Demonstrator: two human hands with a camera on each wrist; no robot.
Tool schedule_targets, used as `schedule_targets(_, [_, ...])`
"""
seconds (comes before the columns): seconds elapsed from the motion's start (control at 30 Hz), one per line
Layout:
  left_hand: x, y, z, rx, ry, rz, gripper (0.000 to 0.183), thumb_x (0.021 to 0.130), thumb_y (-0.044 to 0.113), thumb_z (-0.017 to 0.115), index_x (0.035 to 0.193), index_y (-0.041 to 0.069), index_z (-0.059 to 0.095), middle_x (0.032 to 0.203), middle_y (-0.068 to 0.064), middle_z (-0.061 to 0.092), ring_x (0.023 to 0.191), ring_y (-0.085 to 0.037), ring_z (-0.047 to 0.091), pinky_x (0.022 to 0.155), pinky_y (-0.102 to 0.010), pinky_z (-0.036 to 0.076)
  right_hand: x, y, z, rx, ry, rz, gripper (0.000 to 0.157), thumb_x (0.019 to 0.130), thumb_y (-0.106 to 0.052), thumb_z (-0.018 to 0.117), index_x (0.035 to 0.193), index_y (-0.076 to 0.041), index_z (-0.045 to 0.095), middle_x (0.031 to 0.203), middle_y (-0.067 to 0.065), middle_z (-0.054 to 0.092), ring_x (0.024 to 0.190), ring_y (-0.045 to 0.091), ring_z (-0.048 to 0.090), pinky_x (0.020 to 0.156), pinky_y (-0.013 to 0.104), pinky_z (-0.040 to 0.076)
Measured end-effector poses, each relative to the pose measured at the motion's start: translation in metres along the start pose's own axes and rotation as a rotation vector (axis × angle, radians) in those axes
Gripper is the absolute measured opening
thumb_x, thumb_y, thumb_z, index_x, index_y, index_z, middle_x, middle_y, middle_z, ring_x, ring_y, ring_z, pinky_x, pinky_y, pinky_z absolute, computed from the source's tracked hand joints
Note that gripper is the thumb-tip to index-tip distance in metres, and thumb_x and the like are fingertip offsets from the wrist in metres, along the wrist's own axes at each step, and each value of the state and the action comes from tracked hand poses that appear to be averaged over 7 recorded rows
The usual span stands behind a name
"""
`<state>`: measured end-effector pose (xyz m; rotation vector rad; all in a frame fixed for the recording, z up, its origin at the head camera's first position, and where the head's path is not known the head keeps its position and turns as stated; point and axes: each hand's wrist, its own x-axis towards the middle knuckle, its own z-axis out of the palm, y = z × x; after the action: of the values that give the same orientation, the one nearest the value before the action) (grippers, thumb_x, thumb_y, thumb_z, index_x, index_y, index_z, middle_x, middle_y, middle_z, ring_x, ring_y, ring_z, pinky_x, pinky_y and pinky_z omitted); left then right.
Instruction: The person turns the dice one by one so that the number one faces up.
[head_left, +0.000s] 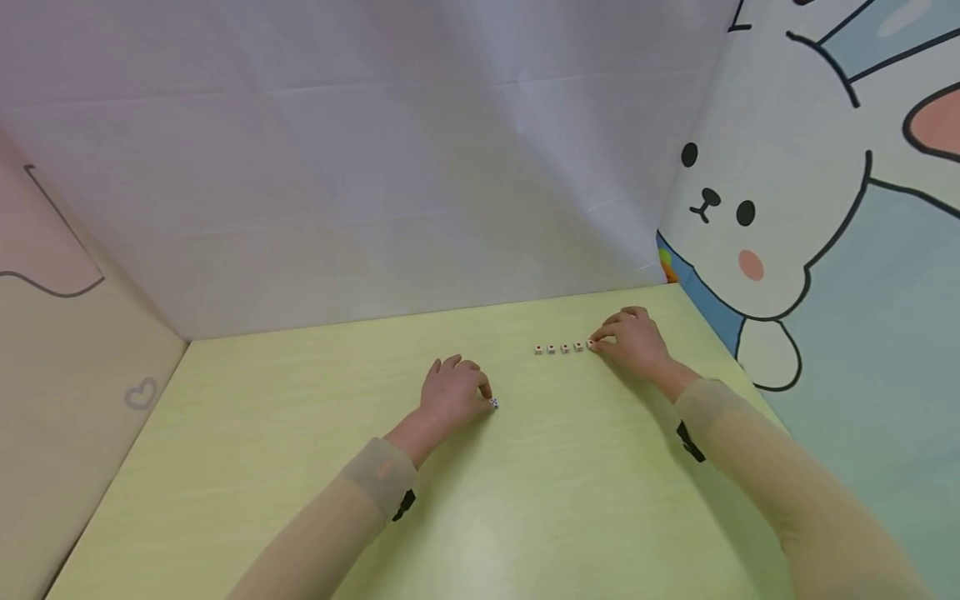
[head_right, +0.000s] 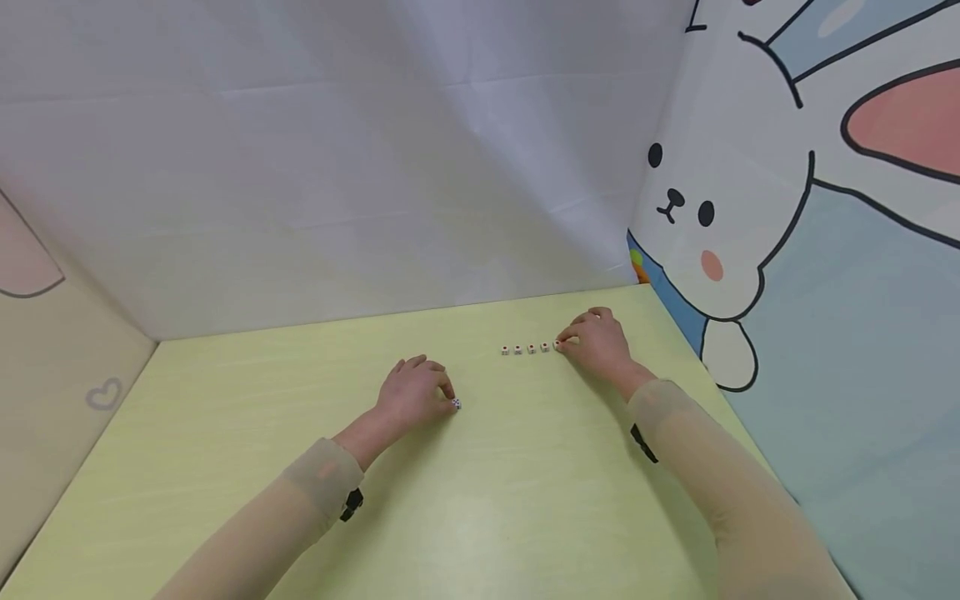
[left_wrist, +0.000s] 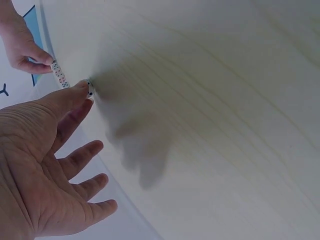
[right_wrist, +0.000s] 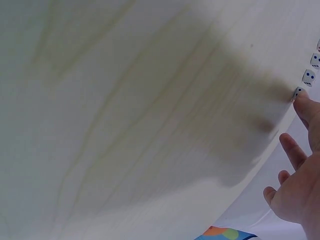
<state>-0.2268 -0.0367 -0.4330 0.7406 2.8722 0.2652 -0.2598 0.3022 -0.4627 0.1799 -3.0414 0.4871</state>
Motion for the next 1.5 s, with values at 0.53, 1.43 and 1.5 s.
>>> schedule_targets(0.53, [-0.002,-0.013,0.008,-0.368,0.161,-0.004,0.014,0.092,0.035,0.078,0.097,0.023,0.081,0.144,-0.008,0.059,0.148,-0.040,0.032,0.119,-0.067,0.016,-0.006,0.003,0.001,0.001,0.019,-0.044,0.020,0.095,-0.024,0.075,0.108,-0.010,0.081,0.121,0.020,0.069,0.133,0.051,0.040,0.110,0.067,0.031])
schedule_targets(1.43, [-0.002,-0.029,0.017,-0.345,0.233,0.007,0.012,0.088,0.035,0.082,0.091,0.023,0.083,0.140,-0.012,0.061,0.144,-0.046,0.036,0.118,-0.065,0.019,-0.001,0.004,0.001,0.021,0.025,-0.042,0.021,0.097,-0.025,0.073,0.109,-0.010,0.081,0.121,0.018,0.070,0.132,0.051,0.040,0.112,0.065,0.029])
schedule_targets(1.5, [-0.002,-0.029,0.018,-0.332,0.230,0.021,0.012,0.088,0.035,0.082,0.091,0.022,0.082,0.139,-0.013,0.062,0.142,-0.047,0.038,0.118,-0.063,0.022,-0.001,0.003,0.001,0.021,0.024,-0.042,0.021,0.096,-0.025,0.073,0.109,-0.010,0.081,0.121,0.018,0.070,0.132,0.050,0.040,0.112,0.065,0.030])
